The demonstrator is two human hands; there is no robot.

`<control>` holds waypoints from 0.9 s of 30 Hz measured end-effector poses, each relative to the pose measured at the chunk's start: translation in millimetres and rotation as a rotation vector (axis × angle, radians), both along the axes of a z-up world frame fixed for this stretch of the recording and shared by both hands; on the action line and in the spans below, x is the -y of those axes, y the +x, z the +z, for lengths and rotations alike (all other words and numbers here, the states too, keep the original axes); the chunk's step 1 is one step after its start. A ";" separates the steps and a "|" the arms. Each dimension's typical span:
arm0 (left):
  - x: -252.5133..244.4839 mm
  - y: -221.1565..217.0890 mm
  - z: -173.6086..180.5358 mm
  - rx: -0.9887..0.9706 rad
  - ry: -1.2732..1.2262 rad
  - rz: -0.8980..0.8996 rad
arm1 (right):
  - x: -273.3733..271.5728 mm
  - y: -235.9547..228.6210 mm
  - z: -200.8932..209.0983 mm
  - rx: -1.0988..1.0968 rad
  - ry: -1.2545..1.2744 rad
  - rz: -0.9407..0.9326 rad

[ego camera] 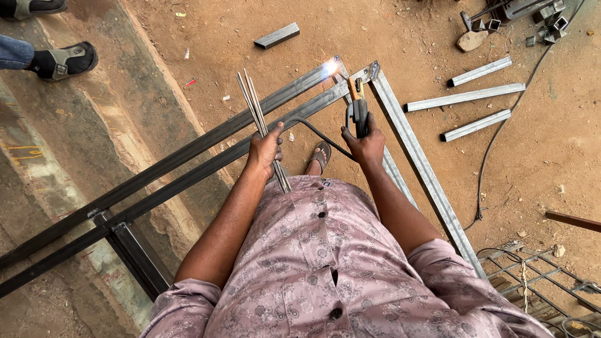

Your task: The person welds the joints of a rectangular metal frame using an electrode holder and sticks while sitting on the ground.

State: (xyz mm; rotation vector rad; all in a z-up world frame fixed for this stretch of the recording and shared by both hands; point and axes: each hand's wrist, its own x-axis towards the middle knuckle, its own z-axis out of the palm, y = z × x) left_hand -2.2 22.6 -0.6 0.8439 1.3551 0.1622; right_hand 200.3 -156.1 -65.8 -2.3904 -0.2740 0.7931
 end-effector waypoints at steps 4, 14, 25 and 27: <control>-1.1 -0.5 -3.8 0.000 -0.003 0.008 | 1.9 1.1 -8.3 -0.002 0.023 -0.007; -4.1 -0.7 -7.5 -0.021 0.007 -0.033 | -4.6 3.7 3.6 0.004 -0.036 -0.027; -4.3 -1.4 -5.8 -0.008 0.008 -0.009 | -0.6 -1.2 5.7 -0.009 0.003 -0.002; -3.8 -1.9 -7.7 -0.003 -0.001 -0.001 | -0.3 -1.6 5.1 -0.018 -0.001 -0.003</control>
